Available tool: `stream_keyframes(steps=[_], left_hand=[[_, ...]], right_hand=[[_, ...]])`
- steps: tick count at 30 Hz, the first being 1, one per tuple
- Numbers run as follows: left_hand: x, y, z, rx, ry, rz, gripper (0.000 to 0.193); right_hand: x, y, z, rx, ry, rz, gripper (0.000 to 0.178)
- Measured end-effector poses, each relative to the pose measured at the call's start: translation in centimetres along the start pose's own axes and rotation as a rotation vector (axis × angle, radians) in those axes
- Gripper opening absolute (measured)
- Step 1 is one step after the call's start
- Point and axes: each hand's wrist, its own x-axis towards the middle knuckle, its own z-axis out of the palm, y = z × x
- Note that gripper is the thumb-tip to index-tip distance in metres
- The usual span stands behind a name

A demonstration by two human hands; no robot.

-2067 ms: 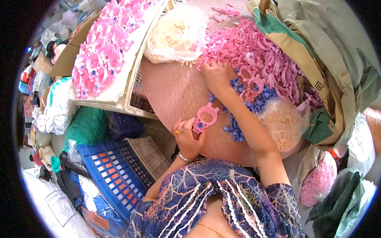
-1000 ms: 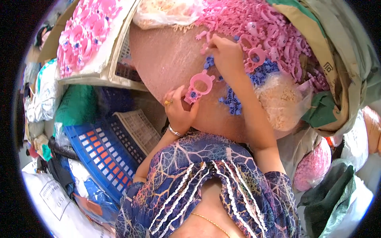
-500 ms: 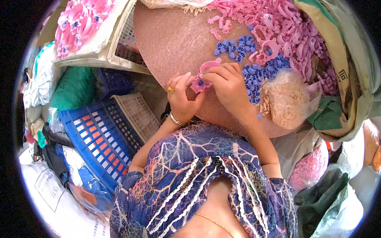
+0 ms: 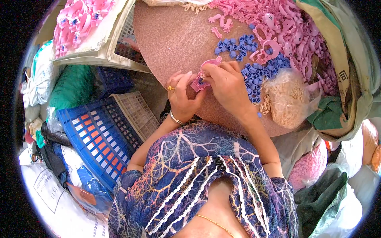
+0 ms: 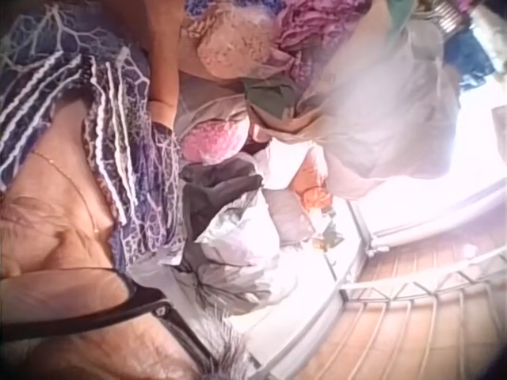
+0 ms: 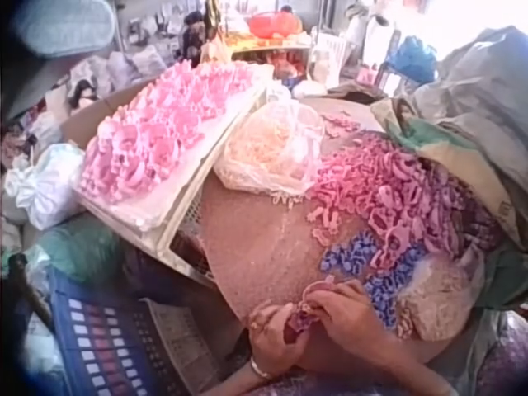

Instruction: Assembling small plastic toy components by hand in a workshop environment.

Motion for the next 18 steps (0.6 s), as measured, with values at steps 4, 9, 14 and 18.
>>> stream_keyframes(steps=[4, 9, 14, 18], left_hand=[[0.0, -0.1, -0.2, -0.005, 0.013, 0.017, 0.056], [0.1, 0.3, -0.1, -0.004, -0.016, 0.026, 0.055], [-0.1, 0.3, 0.0, -0.026, 0.023, 0.018, 0.053], [-0.1, 0.2, -0.2, -0.05, 0.014, 0.007, 0.055]], right_hand=[[0.5, -0.1, -0.5, -0.046, -0.044, -0.036, 0.025], [0.8, -0.8, -0.8, -0.107, -0.073, -0.045, 0.028], [1.2, -1.3, -0.1, -0.147, -0.054, -0.08, 0.031], [1.9, -1.0, -0.8, -0.141, -0.121, -0.137, 0.028]])
